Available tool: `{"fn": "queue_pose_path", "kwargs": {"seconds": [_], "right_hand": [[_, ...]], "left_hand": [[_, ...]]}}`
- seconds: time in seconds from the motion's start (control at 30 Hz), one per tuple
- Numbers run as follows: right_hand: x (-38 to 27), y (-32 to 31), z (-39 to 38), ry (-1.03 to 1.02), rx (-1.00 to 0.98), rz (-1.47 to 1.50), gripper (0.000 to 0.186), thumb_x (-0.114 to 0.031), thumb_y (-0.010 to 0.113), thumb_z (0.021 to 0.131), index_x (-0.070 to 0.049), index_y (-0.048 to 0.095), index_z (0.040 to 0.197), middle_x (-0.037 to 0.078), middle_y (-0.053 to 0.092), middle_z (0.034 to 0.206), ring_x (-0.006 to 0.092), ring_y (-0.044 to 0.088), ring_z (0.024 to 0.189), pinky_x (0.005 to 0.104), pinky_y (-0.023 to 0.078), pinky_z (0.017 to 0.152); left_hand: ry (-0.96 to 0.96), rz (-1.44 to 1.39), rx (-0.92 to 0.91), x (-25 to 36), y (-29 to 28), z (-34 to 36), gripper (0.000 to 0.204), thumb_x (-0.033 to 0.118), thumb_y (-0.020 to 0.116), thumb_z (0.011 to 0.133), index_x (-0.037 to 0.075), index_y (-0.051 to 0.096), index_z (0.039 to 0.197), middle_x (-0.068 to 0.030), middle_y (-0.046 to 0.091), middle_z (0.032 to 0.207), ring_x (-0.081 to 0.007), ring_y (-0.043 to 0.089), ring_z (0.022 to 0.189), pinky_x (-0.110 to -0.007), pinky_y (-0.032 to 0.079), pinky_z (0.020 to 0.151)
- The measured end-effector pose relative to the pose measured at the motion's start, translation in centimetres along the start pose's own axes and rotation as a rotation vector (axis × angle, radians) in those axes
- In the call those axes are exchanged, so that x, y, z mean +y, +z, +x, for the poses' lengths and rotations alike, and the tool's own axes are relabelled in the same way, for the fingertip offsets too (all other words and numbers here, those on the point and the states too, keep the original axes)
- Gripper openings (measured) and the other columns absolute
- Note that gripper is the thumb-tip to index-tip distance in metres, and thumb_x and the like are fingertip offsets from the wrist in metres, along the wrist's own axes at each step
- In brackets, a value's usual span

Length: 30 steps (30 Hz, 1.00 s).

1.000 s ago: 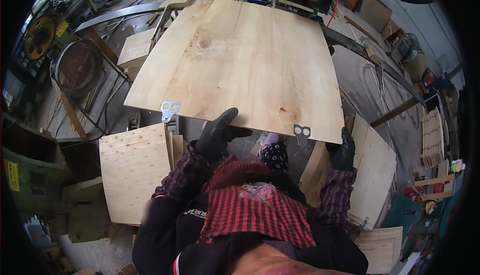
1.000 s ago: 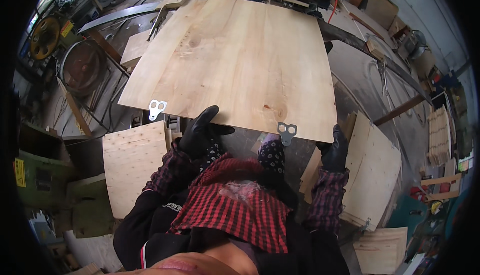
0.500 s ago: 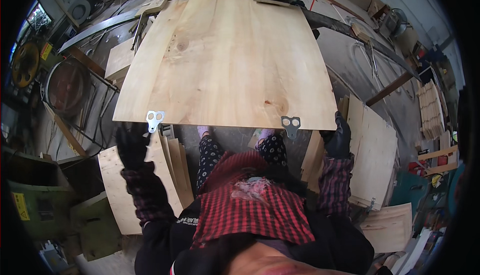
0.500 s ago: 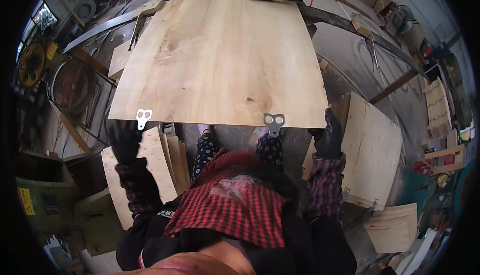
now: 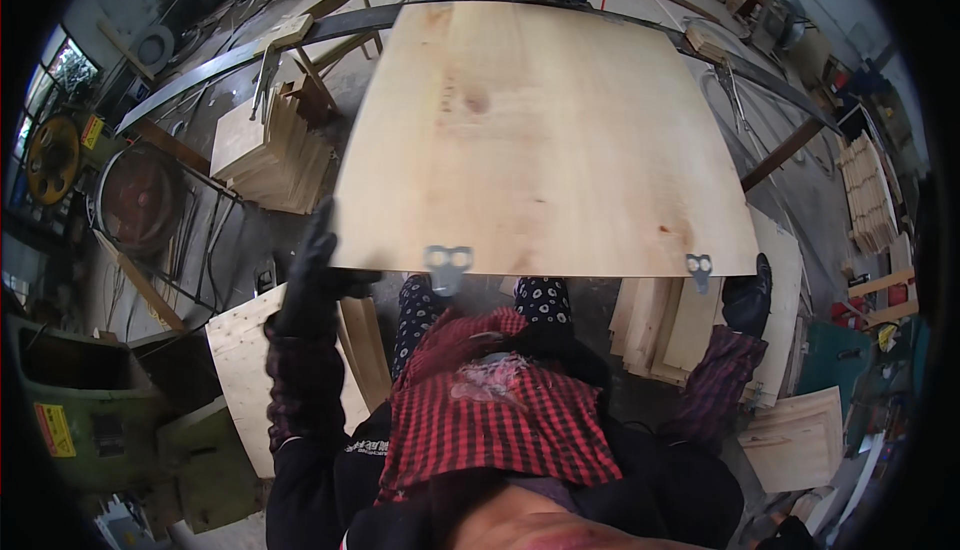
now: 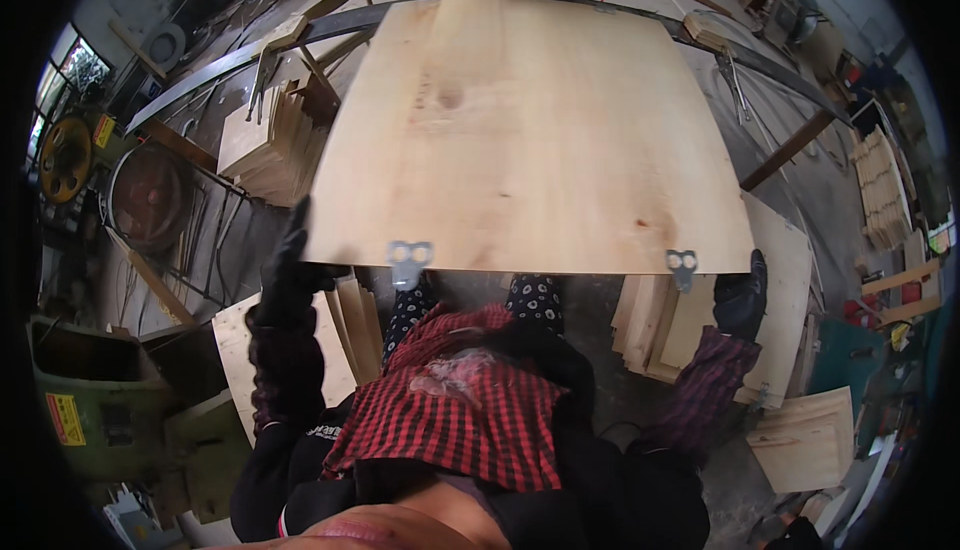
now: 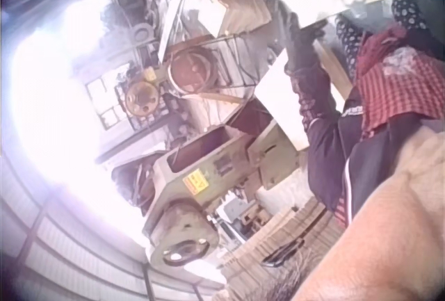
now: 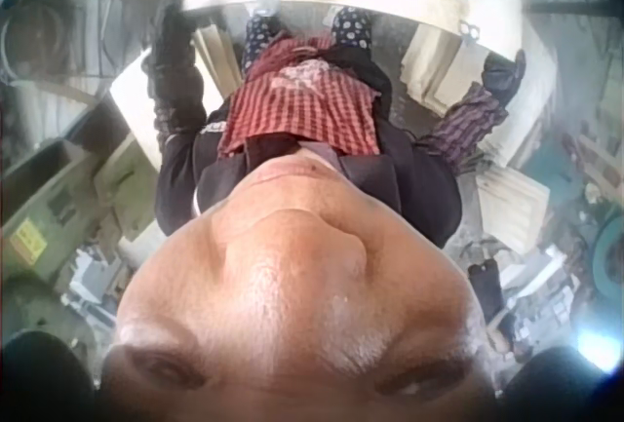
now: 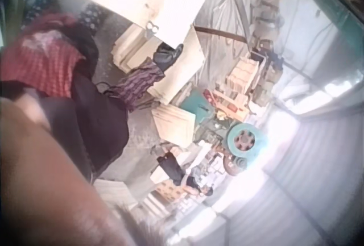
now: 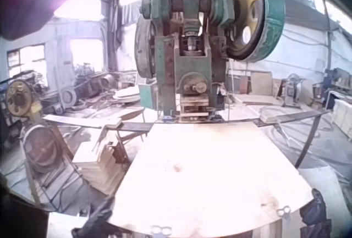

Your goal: The person positions and attaches metal hinges to the edges of large plywood sheets by hand, repeating the process for multiple boards and moving them between stacks.

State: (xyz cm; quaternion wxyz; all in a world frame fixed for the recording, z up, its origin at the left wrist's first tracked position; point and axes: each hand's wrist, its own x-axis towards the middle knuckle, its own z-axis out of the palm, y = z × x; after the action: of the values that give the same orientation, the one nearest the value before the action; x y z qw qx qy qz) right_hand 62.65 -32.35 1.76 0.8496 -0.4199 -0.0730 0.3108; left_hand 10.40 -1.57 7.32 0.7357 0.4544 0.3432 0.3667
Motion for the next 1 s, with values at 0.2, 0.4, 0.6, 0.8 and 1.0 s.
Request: {"fn": "queue_pose_path", "kwargs": {"seconds": [0.2,0.4,0.6,0.8,1.0], "right_hand": [[-3.0,-6.2,4.9,-0.043,-0.033,0.04,0.042,-0.03,0.045,0.095,0.001,0.048,0.123,0.011,0.057,0.121,0.0226,0.054,0.111,0.0327,0.042,0.096],[-2.7,-6.0,8.0,-0.081,-0.037,-0.008,0.044,-0.034,0.043,0.095,-0.001,0.049,0.123,0.011,0.058,0.12,0.0228,0.056,0.109,0.0337,0.044,0.094],[-1.6,-3.1,5.8,-0.073,-0.065,-0.032,0.047,-0.04,0.041,0.094,-0.003,0.051,0.122,0.011,0.059,0.118,0.0231,0.057,0.107,0.0359,0.045,0.092],[4.9,1.2,0.7,0.241,-0.161,-0.025,0.052,-0.055,0.045,0.087,-0.015,0.05,0.121,0.008,0.061,0.107,0.0244,0.058,0.091,0.0426,0.044,0.088],[9.6,11.5,-2.7,0.28,-0.284,0.091,0.051,-0.046,0.048,0.089,-0.01,0.048,0.125,0.012,0.055,0.123,0.0288,0.056,0.108,0.0449,0.045,0.091]], "left_hand": [[0.007,-0.051,-0.021,-3.1,6.7,1.7,0.06,0.025,0.062,0.085,0.019,0.035,0.139,-0.0159,0.047,0.132,-0.0216,0.067,0.077,-0.029,0.053,0.051],[0.231,0.323,-0.165,-4.4,7.7,2.4,0.064,0.024,0.046,0.094,0.01,0.011,0.145,-0.0125,0.044,0.133,-0.0235,0.065,0.068,-0.03,0.052,0.055],[0.381,0.42,-0.191,-4.1,8.5,2.7,0.062,0.025,0.043,0.095,0.011,0.011,0.145,-0.0122,0.046,0.131,-0.0231,0.065,0.064,-0.029,0.05,0.05],[0.122,0.157,-0.082,-3.4,9.4,2.4,0.061,0.026,0.044,0.095,0.007,0.013,0.144,-0.0114,0.033,0.141,-0.0249,0.066,0.068,-0.029,0.05,0.05],[0.015,0.067,-0.132,-3.4,8.5,3.3,0.061,0.027,0.044,0.094,0.003,0.016,0.143,-0.0121,0.03,0.143,-0.0257,0.066,0.073,-0.03,0.051,0.053]]}}
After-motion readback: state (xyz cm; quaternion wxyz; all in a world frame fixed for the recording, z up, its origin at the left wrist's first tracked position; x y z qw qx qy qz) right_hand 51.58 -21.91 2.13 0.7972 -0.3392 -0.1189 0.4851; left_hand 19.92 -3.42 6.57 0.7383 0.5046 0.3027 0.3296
